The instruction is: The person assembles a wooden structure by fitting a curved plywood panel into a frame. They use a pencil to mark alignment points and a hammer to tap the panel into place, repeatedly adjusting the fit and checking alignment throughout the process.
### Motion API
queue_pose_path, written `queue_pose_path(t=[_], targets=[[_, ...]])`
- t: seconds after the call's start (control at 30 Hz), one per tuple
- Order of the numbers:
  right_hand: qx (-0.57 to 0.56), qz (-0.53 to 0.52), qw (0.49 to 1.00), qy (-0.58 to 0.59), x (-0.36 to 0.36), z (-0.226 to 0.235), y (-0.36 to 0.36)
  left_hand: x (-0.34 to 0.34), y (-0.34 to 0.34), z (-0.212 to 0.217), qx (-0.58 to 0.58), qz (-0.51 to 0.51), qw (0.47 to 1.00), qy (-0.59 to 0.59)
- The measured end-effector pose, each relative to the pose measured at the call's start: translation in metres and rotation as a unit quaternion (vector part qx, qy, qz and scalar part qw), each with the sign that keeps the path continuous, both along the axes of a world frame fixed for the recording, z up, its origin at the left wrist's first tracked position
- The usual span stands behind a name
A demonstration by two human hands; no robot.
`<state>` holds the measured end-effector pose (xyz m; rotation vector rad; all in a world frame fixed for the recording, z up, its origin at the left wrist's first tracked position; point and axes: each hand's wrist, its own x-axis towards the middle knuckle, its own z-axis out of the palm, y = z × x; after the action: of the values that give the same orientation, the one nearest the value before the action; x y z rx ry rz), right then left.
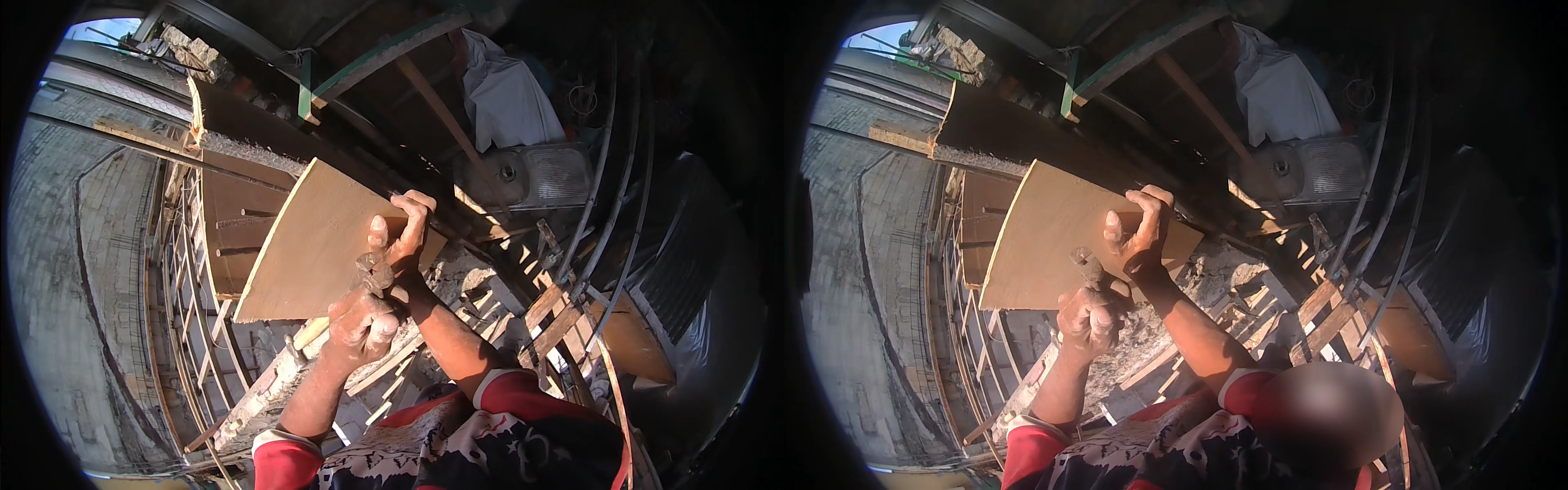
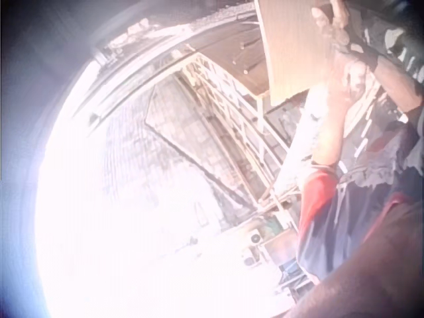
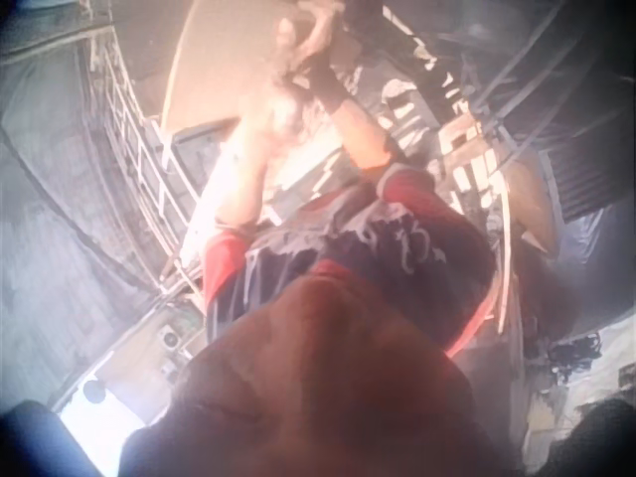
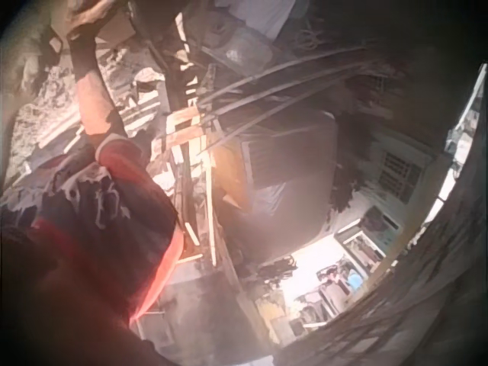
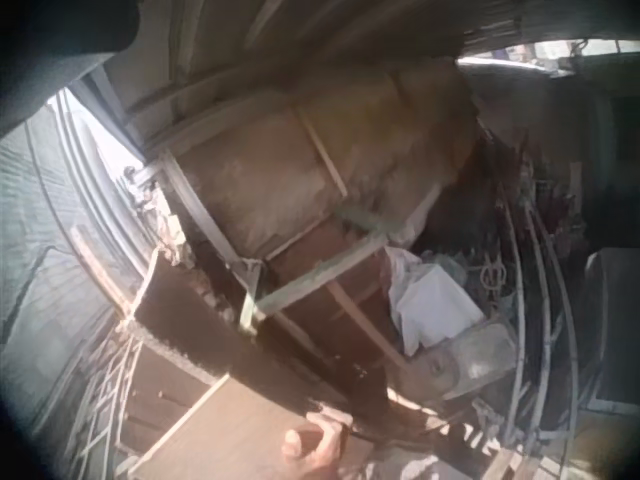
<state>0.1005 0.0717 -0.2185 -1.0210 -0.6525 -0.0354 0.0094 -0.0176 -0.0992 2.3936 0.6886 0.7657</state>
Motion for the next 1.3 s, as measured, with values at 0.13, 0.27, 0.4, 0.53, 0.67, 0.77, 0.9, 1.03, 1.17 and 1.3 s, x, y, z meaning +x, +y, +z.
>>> queue_pose_path(t=[0.13, 0.27, 0.4, 0.53, 0.67, 0.77, 0.9, 1.03, 1.17, 1.3], targets=[[0.001, 0.032, 0.999, 0.022, 0.007, -0.005, -0.004, 0.020, 0.015, 0.003, -0.026, -0.007, 0.999, -0.047], [-0.009, 0.023, 0.999, 0.034, 0.000, 0.001, -0.009, 0.028, 0.009, 0.006, 0.017, -0.053, 0.998, -0.007], [0.034, 0.084, 0.991, 0.099, 0.005, -0.002, -0.013, 0.024, 0.033, -0.010, 0.005, -0.048, 0.999, -0.014], [0.079, 0.132, 0.982, 0.107, 0.014, -0.013, -0.011, 0.027, 0.048, -0.003, -0.094, 0.014, 0.988, -0.117], [0.090, 0.138, 0.981, 0.102, 0.020, -0.012, -0.013, 0.022, 0.054, -0.008, -0.076, -0.004, 0.990, -0.117], [0.061, 0.093, 0.991, 0.079, 0.024, -0.013, -0.023, 0.017, 0.060, -0.010, -0.044, -0.019, 0.994, -0.102], [0.031, 0.176, 0.981, 0.071, 0.030, -0.002, -0.067, 0.021, 0.058, -0.002, -0.058, -0.029, 0.995, -0.078], [0.068, 0.427, 0.894, 0.114, 0.022, 0.008, -0.110, 0.022, 0.064, 0.000, -0.059, -0.079, 0.992, -0.080], [-0.025, 0.470, 0.880, 0.069, 0.000, 0.014, -0.124, 0.016, 0.065, 0.000, -0.071, -0.086, 0.990, -0.089], [-0.112, 0.385, 0.914, 0.061, -0.008, 0.031, -0.124, 0.021, 0.068, 0.005, -0.083, -0.121, 0.987, -0.064]])
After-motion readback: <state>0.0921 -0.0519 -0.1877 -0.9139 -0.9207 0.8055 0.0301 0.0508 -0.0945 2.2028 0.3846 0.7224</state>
